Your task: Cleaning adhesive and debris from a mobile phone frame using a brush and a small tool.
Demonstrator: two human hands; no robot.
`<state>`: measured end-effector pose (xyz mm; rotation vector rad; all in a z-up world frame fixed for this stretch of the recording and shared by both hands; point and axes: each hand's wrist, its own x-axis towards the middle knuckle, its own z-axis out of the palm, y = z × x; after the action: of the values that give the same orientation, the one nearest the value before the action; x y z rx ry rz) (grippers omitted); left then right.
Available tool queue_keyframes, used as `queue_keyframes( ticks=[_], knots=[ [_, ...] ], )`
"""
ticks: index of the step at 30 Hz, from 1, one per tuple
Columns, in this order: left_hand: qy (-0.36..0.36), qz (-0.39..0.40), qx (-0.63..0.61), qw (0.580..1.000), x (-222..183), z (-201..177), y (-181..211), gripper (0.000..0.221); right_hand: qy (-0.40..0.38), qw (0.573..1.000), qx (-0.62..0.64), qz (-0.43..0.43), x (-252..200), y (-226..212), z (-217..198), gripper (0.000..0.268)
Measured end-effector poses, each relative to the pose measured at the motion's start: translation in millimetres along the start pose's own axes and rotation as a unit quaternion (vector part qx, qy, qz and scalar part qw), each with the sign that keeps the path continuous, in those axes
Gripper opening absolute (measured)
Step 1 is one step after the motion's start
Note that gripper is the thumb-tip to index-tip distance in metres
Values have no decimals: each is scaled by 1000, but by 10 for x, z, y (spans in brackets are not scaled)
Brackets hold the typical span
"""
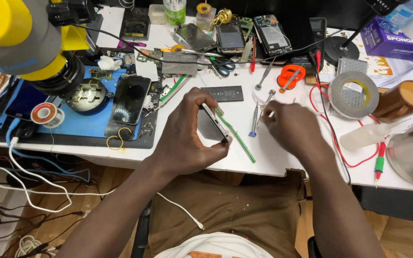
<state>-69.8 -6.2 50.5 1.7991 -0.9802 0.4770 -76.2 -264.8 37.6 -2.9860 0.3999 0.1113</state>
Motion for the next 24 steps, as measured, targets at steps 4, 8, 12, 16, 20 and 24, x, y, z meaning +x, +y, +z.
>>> queue_keyframes(
  ticks=[4,8,12,16,20,24],
  knots=[
    [-12,9,-4,1000,-10,2,-34,56,46,998,12,-48,138,-27,186,27],
    [-21,18,-20,999,-19,39,-60,56,81,994,71,-35,258,45,348,38],
    [-45,4,-16,999,-43,95,-113,60,30,993,117,2,252,-9,303,39],
    [-47,1,-15,999,-44,98,-128,58,24,993,118,-11,185,-54,191,42],
    [-45,-6,-12,999,-41,86,-138,58,3,998,62,5,157,76,51,51],
    [-39,0,-13,999,-30,86,-166,57,-53,998,24,13,-80,40,-314,59]
  ],
)
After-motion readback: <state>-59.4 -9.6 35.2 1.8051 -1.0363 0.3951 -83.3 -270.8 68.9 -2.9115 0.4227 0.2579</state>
